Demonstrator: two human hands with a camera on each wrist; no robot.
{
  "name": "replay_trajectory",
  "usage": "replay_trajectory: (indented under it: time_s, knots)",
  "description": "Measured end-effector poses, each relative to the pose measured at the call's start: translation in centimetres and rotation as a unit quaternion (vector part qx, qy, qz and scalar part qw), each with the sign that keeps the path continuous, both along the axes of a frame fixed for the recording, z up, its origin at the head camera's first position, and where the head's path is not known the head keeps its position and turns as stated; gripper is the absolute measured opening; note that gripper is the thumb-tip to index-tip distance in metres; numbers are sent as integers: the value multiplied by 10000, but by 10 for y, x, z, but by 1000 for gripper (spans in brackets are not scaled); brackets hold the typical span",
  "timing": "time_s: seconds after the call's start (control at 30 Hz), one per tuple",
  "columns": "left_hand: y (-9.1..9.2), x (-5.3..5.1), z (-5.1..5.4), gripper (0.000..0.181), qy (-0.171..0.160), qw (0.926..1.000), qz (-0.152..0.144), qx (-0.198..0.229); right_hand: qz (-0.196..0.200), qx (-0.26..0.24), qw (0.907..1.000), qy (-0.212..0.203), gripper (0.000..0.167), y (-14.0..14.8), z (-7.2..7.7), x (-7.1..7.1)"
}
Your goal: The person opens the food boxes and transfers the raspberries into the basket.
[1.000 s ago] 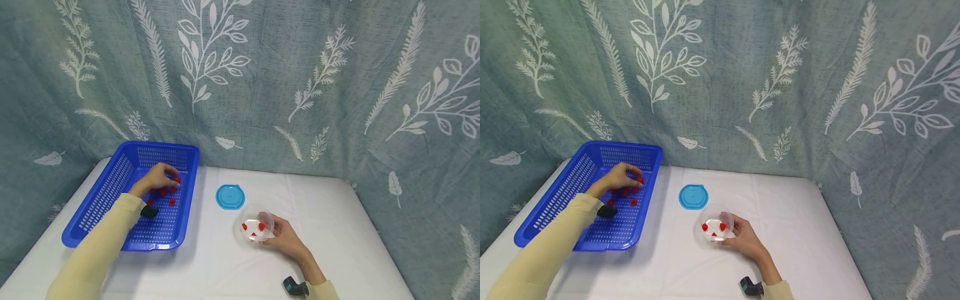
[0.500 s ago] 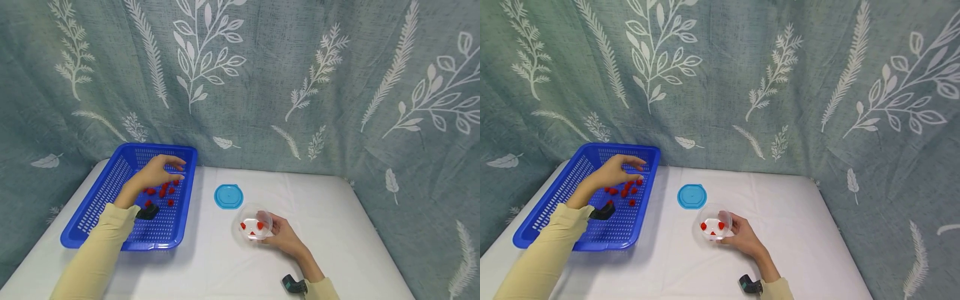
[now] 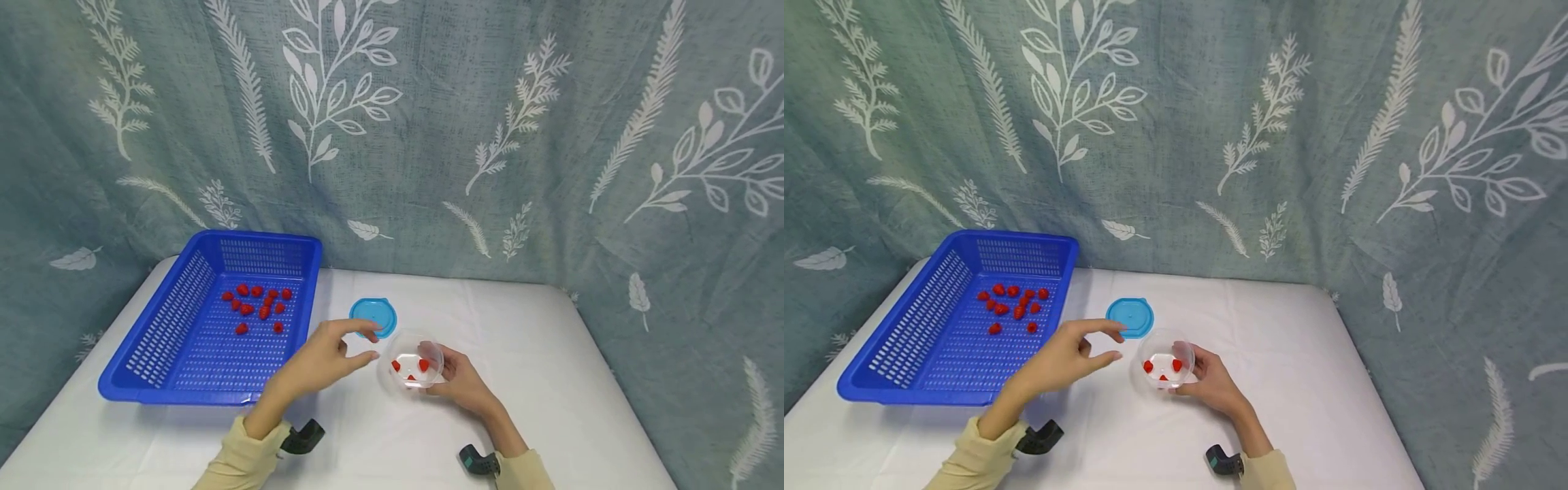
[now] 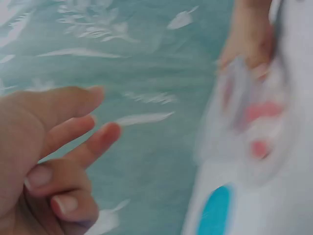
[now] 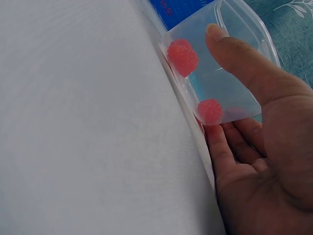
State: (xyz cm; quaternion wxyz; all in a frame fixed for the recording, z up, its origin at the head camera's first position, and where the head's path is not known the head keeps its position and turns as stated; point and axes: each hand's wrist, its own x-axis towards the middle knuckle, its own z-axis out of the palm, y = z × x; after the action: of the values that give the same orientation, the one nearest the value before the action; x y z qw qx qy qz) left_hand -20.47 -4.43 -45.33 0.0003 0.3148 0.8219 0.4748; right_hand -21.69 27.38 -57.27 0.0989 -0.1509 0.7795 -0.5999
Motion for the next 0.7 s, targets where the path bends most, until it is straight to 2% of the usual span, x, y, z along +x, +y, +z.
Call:
replay_trajectory:
  time_s: [0.1, 0.23, 0.33, 0.43, 0.53, 0.7]
  knots:
    - [22, -8, -18, 37, -50, 10000, -43, -48, 47, -30, 10000, 77, 84, 0, 0, -1]
    - [46, -26, -27, 32, 42, 9989, -84, -462, 121, -69, 9998, 118, 83, 2, 2, -1]
    - [61, -43, -31, 27, -36, 9956, -447, -822, 160, -125, 9997, 116, 83, 3, 3, -1]
    - [72, -56, -33, 23, -188, 9891, -733, -1263, 202, -167, 9996, 110, 83, 3, 2, -1]
    - [78, -66, -33, 23, -341, 9815, -785, -1713, 206, -196, 9996, 70, 84, 1, 2, -1]
    - [85, -74, -28, 23, -552, 9707, -855, -2177, 162, -205, 9997, 24, 83, -1, 2, 0]
